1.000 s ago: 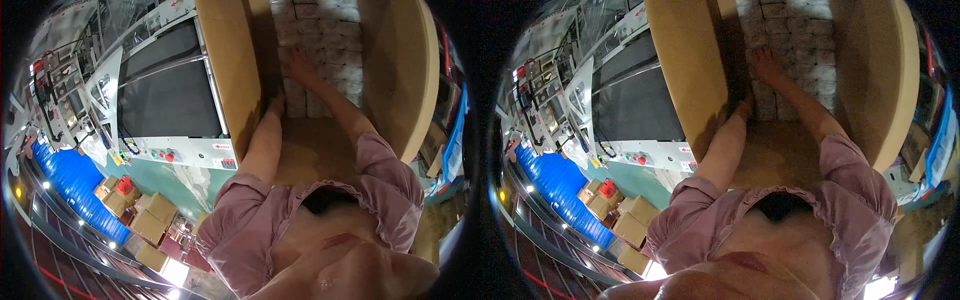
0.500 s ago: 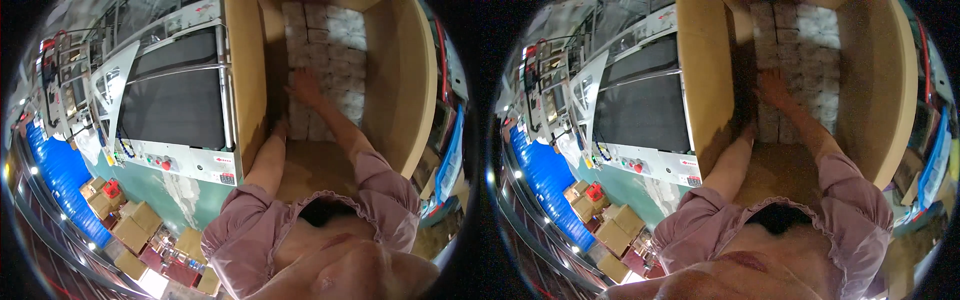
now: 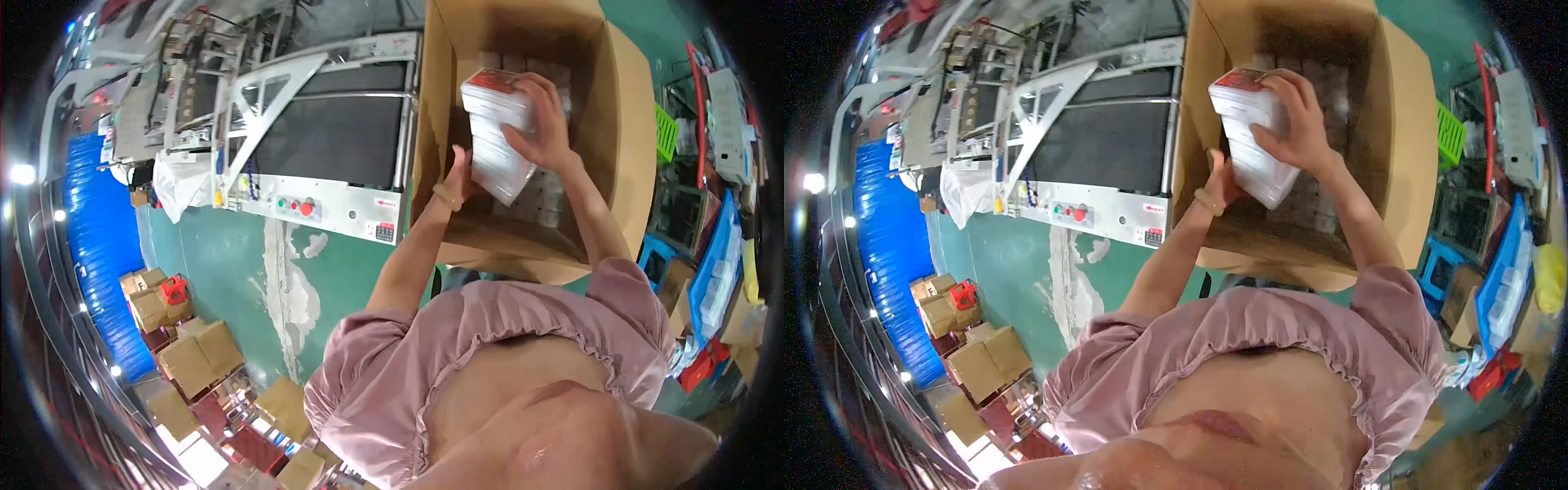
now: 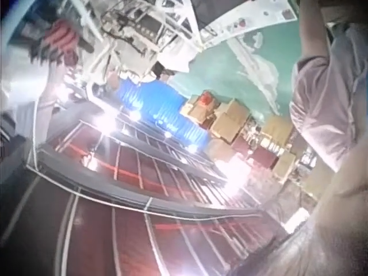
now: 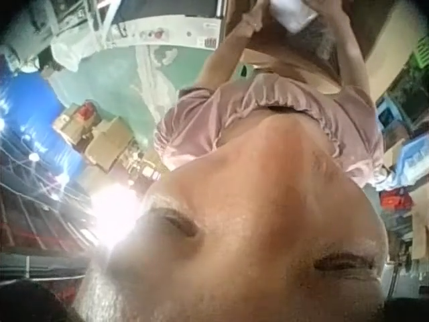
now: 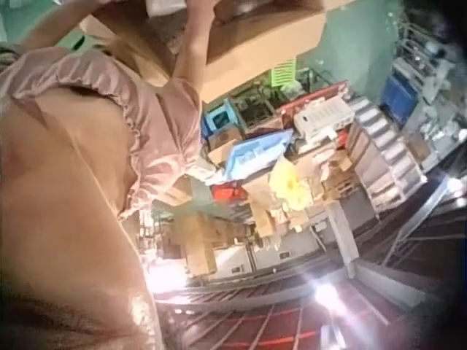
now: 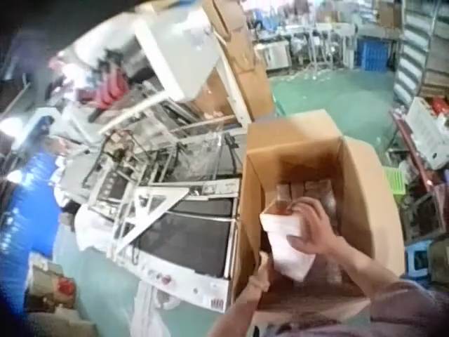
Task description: Organizing small boxed products into larger shipping containers and placing items on a conveyor belt.
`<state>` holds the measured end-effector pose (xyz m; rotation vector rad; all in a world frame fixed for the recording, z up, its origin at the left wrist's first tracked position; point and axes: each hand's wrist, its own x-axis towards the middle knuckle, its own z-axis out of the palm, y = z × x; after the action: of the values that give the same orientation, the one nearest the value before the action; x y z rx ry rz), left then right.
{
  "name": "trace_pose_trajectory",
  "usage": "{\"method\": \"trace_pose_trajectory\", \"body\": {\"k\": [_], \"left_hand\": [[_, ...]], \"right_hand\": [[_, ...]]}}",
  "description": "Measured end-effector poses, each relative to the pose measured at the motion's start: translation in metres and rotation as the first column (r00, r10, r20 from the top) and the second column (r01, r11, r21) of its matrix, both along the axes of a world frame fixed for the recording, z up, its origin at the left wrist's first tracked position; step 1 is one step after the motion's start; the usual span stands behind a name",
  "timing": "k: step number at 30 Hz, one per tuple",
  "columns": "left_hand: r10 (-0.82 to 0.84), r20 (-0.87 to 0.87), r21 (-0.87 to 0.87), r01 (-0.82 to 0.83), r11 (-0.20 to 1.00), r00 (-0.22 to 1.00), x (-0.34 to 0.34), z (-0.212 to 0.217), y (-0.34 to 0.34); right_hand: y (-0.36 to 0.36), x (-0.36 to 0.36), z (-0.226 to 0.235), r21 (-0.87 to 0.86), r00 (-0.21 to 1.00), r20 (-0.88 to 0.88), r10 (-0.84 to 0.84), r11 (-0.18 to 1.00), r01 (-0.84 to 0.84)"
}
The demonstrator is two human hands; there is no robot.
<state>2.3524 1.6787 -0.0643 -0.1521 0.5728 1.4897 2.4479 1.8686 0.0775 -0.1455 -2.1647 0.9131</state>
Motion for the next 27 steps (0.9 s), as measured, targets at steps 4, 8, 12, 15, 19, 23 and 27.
{"method": "trace_pose_trajectory", "body": {"k": [4, 8, 12, 15, 19, 23, 27], "left_hand": [[0.007, -0.699, 0.098, 0.086, 0.991, 0.715, 0.001, 0.101, -0.015], [0.109, -0.820, 0.282, 0.231, 0.931, 0.562, -0.015, 0.157, -0.050], [0.183, -0.786, 0.327, 0.146, 0.934, 0.591, -0.037, 0.166, -0.109], [0.280, -0.824, 0.321, -0.001, 0.947, 0.492, -0.056, 0.174, -0.168], [0.340, -0.902, 0.320, -0.118, 0.940, 0.265, -0.086, 0.176, -0.237], [0.421, -0.862, 0.339, -0.296, 0.893, 0.281, -0.109, 0.168, -0.298], [0.412, -0.872, 0.294, -0.393, 0.871, 0.262, -0.118, 0.171, -0.351]], "right_hand": [[-0.028, 0.026, 0.100, 0.099, 0.970, -0.222, 0.101, 0.992, -0.080], [-0.085, 0.016, 0.147, 0.299, 0.880, -0.334, 0.338, 0.923, -0.242], [-0.139, -0.005, 0.169, 0.310, 0.838, -0.321, 0.440, 0.885, -0.346], [-0.182, -0.030, 0.183, 0.174, 0.827, -0.064, 0.558, 0.822, -0.542], [-0.242, -0.085, 0.187, 0.141, 0.768, -0.164, 0.619, 0.785, -0.603], [-0.281, -0.150, 0.165, -0.265, 0.819, -0.394, 0.417, 0.801, -0.536], [-0.282, -0.197, 0.135, -0.597, 0.917, -0.354, 0.185, 0.710, -0.374]]}}
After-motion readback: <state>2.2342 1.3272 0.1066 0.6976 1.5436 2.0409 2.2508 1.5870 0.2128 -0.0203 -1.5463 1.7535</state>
